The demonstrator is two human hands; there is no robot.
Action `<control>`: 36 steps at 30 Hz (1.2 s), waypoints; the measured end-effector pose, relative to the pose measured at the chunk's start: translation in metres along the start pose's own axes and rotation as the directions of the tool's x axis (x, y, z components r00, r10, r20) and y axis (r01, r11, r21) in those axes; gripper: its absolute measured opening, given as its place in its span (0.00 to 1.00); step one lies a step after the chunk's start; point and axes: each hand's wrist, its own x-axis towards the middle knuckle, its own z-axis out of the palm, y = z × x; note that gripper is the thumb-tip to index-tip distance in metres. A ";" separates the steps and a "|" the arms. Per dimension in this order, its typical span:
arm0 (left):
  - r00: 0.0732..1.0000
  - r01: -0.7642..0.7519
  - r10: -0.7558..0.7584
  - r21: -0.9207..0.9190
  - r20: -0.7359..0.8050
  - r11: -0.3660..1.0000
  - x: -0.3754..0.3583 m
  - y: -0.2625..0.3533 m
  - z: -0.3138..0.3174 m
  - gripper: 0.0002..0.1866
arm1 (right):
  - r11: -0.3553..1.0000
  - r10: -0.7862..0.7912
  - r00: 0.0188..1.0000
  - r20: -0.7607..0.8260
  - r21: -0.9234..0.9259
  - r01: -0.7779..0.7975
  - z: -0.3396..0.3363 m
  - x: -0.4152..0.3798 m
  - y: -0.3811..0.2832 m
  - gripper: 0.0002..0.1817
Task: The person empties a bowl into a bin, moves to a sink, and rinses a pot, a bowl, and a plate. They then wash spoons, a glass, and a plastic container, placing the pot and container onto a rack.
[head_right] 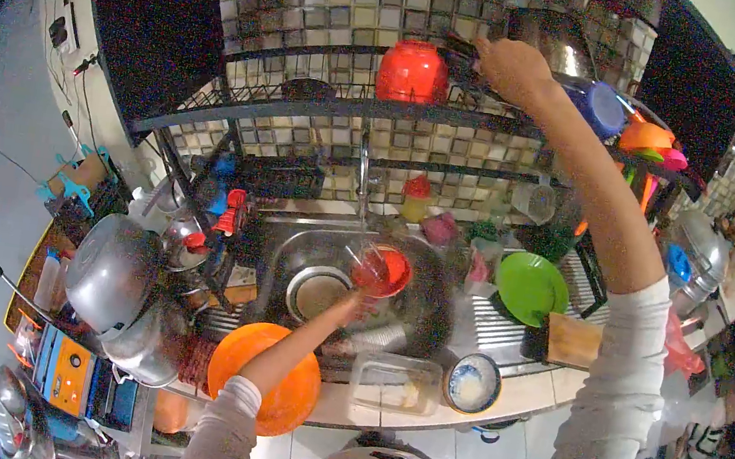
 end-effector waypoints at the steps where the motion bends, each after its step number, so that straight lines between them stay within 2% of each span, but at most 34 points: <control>1: 1.000 -0.001 0.001 -0.003 -0.004 1.000 -0.002 0.001 0.000 0.23 | 1.000 -0.004 1.000 -0.002 0.002 0.004 0.005 0.000 0.002 0.17; 3: 1.000 0.010 -0.009 0.042 -0.027 0.999 -0.003 0.001 -0.002 0.23 | 0.997 0.035 0.989 0.141 0.060 -0.044 0.012 0.001 0.004 0.17; 7: 0.999 0.000 0.001 0.033 -0.048 0.999 0.004 -0.005 -0.006 0.22 | 0.996 0.068 0.996 0.057 0.059 -0.072 0.012 -0.005 -0.007 0.17; 9: 0.999 0.006 -0.005 0.026 -0.042 1.000 0.008 -0.008 -0.009 0.21 | 0.995 0.039 0.981 0.192 0.080 -0.055 0.005 -0.006 -0.012 0.20; 10: 0.999 0.009 -0.008 0.028 -0.040 1.000 0.007 -0.007 -0.008 0.21 | 0.995 0.042 0.980 0.195 0.080 -0.058 0.015 -0.004 -0.004 0.20; 12: 0.999 0.015 -0.014 0.017 -0.050 1.000 0.007 -0.007 -0.008 0.21 | 0.992 -0.076 0.984 0.161 0.108 0.059 0.033 0.003 0.010 0.20; 15: 0.995 0.086 -0.085 0.024 -0.044 0.996 0.018 -0.010 -0.010 0.21 | 0.991 -0.062 0.994 0.093 0.125 0.050 0.036 0.000 0.015 0.19; 16: 0.995 0.087 -0.086 0.024 -0.044 0.996 0.019 -0.011 -0.009 0.21 | 0.991 -0.063 0.994 0.094 0.126 0.051 0.032 -0.001 0.016 0.19; 18: 0.992 0.100 -0.097 0.023 -0.084 0.995 0.018 -0.009 -0.007 0.21 | 0.968 -0.087 0.990 0.109 0.246 0.058 0.022 -0.002 0.016 0.17; 25: 0.996 0.080 -0.081 -0.020 -0.038 0.997 0.012 0.004 0.000 0.20 | 0.966 -0.037 0.986 0.165 0.258 -0.007 0.014 -0.009 0.015 0.14; 26: 0.997 0.071 -0.073 -0.036 -0.035 0.997 0.013 0.007 -0.001 0.20 | 0.959 -0.037 0.997 -0.061 0.279 0.052 0.015 -0.015 0.015 0.12; 27: 0.997 0.067 -0.069 -0.054 -0.033 0.996 0.014 0.008 -0.001 0.20 | 0.951 -0.029 0.960 -0.279 0.287 0.113 0.016 -0.022 0.014 0.10; 28: 0.996 0.086 -0.088 -0.054 -0.030 0.995 0.011 0.012 0.000 0.20 | 0.949 -0.023 0.964 -0.263 0.296 0.104 0.003 -0.031 0.004 0.10; 29: 0.995 -0.002 0.014 0.117 -0.097 0.993 0.008 0.014 0.000 0.20 | 0.935 0.047 0.919 -0.390 0.342 0.098 -0.010 -0.042 -0.008 0.08; 30: 0.983 -0.076 0.120 0.288 -0.140 0.955 0.006 0.013 0.000 0.21 | 0.917 0.123 0.856 -0.501 0.387 0.095 -0.018 -0.055 -0.023 0.07; 31: 0.868 -0.225 0.489 0.811 -0.086 0.541 0.009 0.003 -0.011 0.22 | 0.913 0.131 0.870 -0.475 0.400 0.081 -0.014 -0.071 -0.036 0.07; 32: 0.687 -0.166 0.698 0.979 0.202 -0.120 0.011 -0.006 -0.022 0.22 | 0.905 0.151 0.855 -0.495 0.418 0.082 -0.009 -0.088 -0.049 0.07; 33: 0.706 -0.176 0.679 0.978 0.202 -0.109 0.016 -0.015 -0.031 0.22 | 0.897 0.170 0.840 -0.516 0.434 0.085 -0.005 -0.107 -0.065 0.07; 34: 0.820 -0.219 0.515 0.968 0.249 -0.118 0.023 -0.018 -0.039 0.23 | 0.873 0.146 0.892 -0.428 0.479 0.087 0.004 -0.129 -0.087 0.08; 35: 0.897 -0.262 0.335 0.958 0.288 -0.120 0.028 -0.021 -0.042 0.24 | 0.832 0.063 0.920 -0.388 0.529 0.166 0.023 -0.149 -0.105 0.10; 36: 0.903 -0.262 0.324 0.959 0.284 -0.111 0.024 -0.019 -0.037 0.24 | 0.803 -0.019 0.991 -0.132 0.589 0.094 0.043 -0.172 -0.123 0.11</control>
